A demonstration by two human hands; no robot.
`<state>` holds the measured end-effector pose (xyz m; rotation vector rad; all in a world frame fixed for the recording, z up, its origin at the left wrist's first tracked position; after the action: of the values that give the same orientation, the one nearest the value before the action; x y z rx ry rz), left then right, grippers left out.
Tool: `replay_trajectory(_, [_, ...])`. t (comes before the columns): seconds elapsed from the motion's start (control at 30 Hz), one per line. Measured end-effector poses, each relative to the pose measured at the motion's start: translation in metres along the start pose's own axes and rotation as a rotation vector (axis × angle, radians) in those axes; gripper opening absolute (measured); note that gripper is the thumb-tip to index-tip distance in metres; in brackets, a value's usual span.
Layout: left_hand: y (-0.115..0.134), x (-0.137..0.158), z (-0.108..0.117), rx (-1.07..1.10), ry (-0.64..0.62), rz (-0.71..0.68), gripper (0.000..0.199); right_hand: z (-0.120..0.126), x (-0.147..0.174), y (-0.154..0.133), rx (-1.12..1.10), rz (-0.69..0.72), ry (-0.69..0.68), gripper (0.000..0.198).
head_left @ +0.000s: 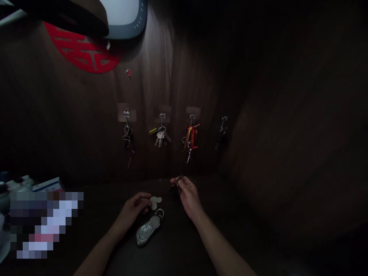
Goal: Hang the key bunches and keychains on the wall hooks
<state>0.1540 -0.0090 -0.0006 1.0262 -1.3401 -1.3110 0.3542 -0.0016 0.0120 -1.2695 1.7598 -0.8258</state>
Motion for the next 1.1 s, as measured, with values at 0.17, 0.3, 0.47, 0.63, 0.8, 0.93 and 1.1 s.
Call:
replay_trajectory(0.17, [0.000,0.000,0.001,-0.161,-0.026,-0.069,0.026,0.015,-0.008,-0.014,-0.048,0.059,0.115,0.017])
replay_trajectory(0.3, [0.002,0.001,-0.001,-0.204,-0.050,-0.067,0.027,0.031,-0.019,-0.029,0.010,0.099,0.292,0.024])
replay_trajectory(0.47, [-0.003,-0.003,0.000,-0.224,-0.059,-0.064,0.028,0.055,-0.043,-0.062,0.149,0.326,0.473,0.027])
replay_trajectory(0.63, [-0.001,-0.004,0.001,-0.260,-0.076,-0.046,0.029,0.070,-0.075,-0.109,0.325,0.577,0.547,0.028])
replay_trajectory(0.8, [0.003,-0.003,-0.002,-0.268,-0.063,-0.021,0.030,0.077,-0.106,-0.150,0.476,0.735,0.591,0.026])
replay_trajectory(0.93, [-0.003,-0.006,-0.001,-0.258,-0.064,-0.017,0.031,0.079,-0.127,-0.167,0.546,0.747,0.635,0.025])
replay_trajectory(1.1, [-0.006,-0.009,0.000,-0.239,-0.064,-0.019,0.033,0.082,-0.143,-0.174,0.694,0.726,0.661,0.022])
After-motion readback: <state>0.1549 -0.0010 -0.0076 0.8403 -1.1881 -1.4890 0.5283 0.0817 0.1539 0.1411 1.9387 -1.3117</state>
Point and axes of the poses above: each hand's wrist, its own x-axis away from the middle knuckle, its own z-axis out of the back of the hand, y = z × x, the point moved 1 cm from there along -x, towards the middle knuckle, and after that the axes turned 2 degrees about y, right-handed, at the moved point
